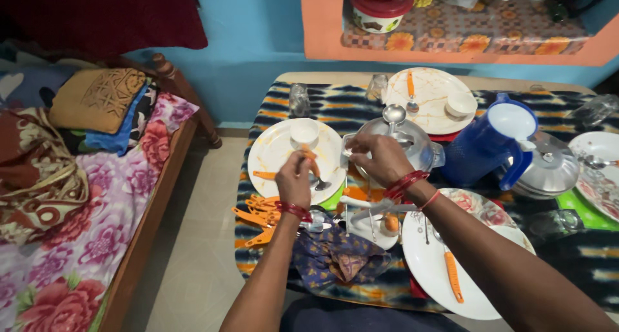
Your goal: The person dries used dishes and cutlery with a cloth on a dining table. They wipe plates, bowls, spoons, and forks, then place the dried items on a dish rack or back on the table.
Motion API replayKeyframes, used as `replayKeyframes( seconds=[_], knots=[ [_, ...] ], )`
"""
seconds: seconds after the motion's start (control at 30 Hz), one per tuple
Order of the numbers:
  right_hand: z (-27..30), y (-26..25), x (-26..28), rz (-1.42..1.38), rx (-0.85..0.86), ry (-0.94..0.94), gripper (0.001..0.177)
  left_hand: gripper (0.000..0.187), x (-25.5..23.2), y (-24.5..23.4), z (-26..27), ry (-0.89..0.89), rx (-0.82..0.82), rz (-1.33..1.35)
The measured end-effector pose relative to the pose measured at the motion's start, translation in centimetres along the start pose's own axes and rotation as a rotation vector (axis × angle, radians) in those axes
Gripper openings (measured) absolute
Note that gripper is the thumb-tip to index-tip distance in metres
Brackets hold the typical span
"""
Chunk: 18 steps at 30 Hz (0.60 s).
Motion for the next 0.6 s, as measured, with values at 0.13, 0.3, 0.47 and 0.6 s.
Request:
replayKeyframes(
  seconds=[0.13,0.3,0.47,0.6],
  knots=[
    [0.5,-0.2,5.6,0.125,-0.112,-0.303,0.021,0.013,3.9,-2.7,-2.3,-0.062,-0.345,0.087],
    [2.5,6.0,11.2,0.08,0.056,-0.382,0.027,0.009,7.3,-7.0,-2.3,-0.438,-0.47,0.23],
    [8.8,15.2,11.4,0.061,0.341,-0.254,0.021,0.013,9.8,-8.0,0.5,-0.707,-0.423,0.191],
    [12.5,19.3,7.5,0.13,0.389,-0.269,0.023,0.014,13.0,-6.9,2.1,-0.879,-0.281,0.171]
  ],
)
Point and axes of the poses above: each hand's wrist, its own z-axis away from the middle knuckle, its own y-axis out of the palm, x = y × z, the point moved 2 cm from there along -z, towards the middle knuckle, and after that the axes turned 8 degrees about -z, right-handed, at the moved point
